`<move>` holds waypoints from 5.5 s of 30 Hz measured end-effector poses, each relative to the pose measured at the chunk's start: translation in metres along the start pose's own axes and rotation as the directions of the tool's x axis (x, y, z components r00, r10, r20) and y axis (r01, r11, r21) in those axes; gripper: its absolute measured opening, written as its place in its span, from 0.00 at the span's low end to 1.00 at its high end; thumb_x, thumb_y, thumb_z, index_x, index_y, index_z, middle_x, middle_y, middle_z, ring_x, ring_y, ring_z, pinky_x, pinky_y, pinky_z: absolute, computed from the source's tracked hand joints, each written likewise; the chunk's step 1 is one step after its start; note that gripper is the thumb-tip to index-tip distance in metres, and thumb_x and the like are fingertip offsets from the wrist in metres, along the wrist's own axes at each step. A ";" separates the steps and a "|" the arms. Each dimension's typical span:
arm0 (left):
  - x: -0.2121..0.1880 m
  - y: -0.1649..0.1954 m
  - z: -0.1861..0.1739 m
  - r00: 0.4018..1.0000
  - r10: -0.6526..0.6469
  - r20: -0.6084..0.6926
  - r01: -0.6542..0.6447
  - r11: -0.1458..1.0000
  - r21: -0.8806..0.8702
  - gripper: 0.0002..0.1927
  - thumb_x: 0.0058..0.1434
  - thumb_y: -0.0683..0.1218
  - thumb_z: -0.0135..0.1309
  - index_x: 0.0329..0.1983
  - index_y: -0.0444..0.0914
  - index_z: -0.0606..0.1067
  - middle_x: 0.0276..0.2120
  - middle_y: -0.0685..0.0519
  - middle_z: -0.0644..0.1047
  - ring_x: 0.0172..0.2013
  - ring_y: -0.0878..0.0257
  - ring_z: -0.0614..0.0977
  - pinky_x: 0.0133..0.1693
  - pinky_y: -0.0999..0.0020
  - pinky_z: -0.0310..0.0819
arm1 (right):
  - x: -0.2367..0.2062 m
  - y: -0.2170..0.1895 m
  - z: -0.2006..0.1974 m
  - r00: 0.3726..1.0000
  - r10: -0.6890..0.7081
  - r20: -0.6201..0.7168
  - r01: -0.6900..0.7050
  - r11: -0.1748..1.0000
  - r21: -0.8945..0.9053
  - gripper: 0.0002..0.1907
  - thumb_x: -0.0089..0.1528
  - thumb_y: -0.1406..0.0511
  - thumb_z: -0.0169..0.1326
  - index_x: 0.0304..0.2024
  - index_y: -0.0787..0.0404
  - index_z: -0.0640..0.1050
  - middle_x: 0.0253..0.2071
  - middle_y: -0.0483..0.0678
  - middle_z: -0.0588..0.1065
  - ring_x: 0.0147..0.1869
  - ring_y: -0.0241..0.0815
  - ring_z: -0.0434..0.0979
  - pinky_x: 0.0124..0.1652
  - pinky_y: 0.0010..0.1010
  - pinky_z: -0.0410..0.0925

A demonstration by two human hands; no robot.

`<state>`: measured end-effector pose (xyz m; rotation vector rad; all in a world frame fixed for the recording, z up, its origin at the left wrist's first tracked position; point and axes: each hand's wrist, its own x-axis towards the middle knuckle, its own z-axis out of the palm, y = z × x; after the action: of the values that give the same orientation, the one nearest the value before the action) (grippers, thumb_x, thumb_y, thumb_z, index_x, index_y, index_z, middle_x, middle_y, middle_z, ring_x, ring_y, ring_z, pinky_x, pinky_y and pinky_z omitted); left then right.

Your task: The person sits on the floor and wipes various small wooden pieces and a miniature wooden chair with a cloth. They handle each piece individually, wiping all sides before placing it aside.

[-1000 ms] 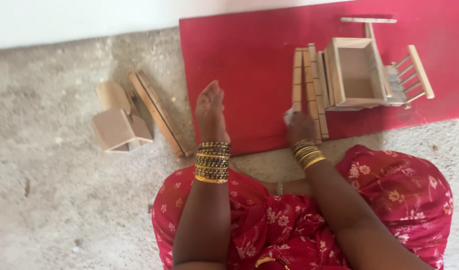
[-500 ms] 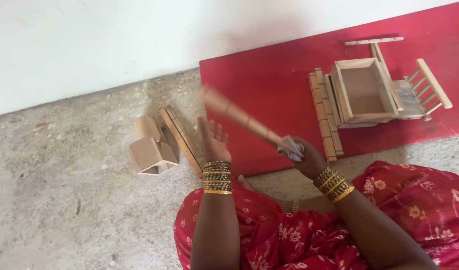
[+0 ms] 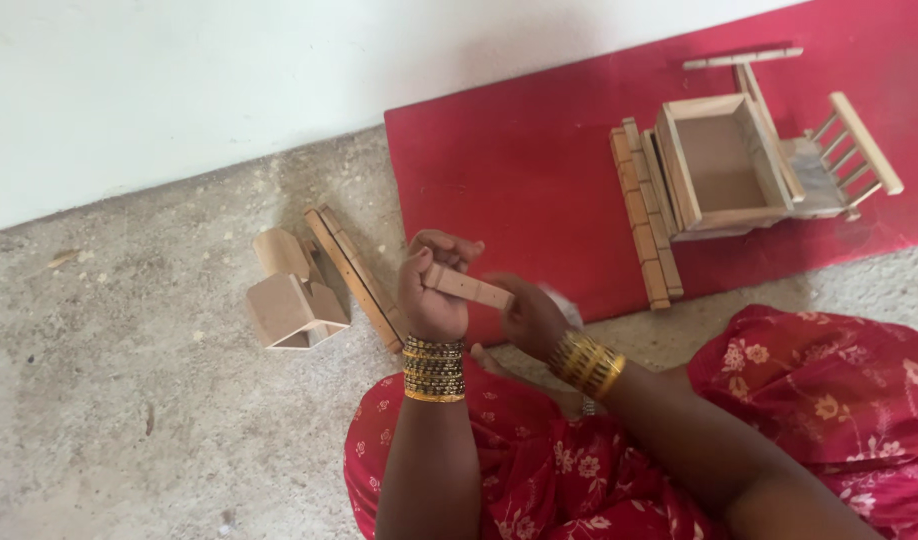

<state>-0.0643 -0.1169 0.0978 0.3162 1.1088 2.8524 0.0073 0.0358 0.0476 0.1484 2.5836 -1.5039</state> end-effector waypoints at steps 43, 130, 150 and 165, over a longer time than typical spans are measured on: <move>0.001 0.027 0.020 0.984 0.096 -0.149 -0.012 0.873 0.488 0.25 0.66 0.52 0.36 0.60 0.36 0.71 0.58 0.49 0.75 0.66 0.56 0.70 0.69 0.52 0.55 | 0.005 0.090 0.005 0.798 -0.568 -0.201 0.522 0.819 -0.239 0.21 0.67 0.56 0.57 0.54 0.61 0.70 0.44 0.55 0.75 0.42 0.49 0.78 0.41 0.43 0.73; 0.011 -0.047 0.017 0.985 -0.063 -0.161 0.129 0.890 0.437 0.17 0.68 0.45 0.55 0.57 0.32 0.74 0.51 0.49 0.79 0.51 0.65 0.80 0.54 0.71 0.75 | 0.012 0.145 -0.092 0.808 0.025 -0.588 -0.470 0.628 -0.620 0.14 0.67 0.61 0.56 0.53 0.59 0.76 0.50 0.61 0.75 0.55 0.62 0.74 0.52 0.54 0.68; 0.004 -0.033 -0.011 0.960 -0.101 -0.259 0.219 0.850 0.479 0.15 0.67 0.44 0.55 0.54 0.33 0.76 0.49 0.52 0.78 0.49 0.67 0.78 0.54 0.71 0.72 | 0.016 0.134 -0.088 0.680 0.221 -0.700 -0.476 0.859 -0.191 0.13 0.63 0.62 0.58 0.50 0.55 0.76 0.50 0.56 0.77 0.54 0.58 0.77 0.51 0.49 0.71; 0.008 -0.042 -0.014 0.964 -0.110 -0.242 0.219 0.842 0.492 0.16 0.67 0.45 0.55 0.55 0.34 0.76 0.47 0.53 0.78 0.47 0.69 0.77 0.51 0.74 0.72 | 0.020 0.133 -0.080 0.703 -0.147 -0.695 -0.180 0.910 -0.374 0.33 0.55 0.70 0.64 0.62 0.65 0.69 0.54 0.63 0.72 0.58 0.65 0.72 0.56 0.51 0.66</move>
<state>-0.0758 -0.0940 0.0608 -0.0592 1.8416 2.4289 0.0021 0.1707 -0.0309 0.8637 3.4178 -0.9322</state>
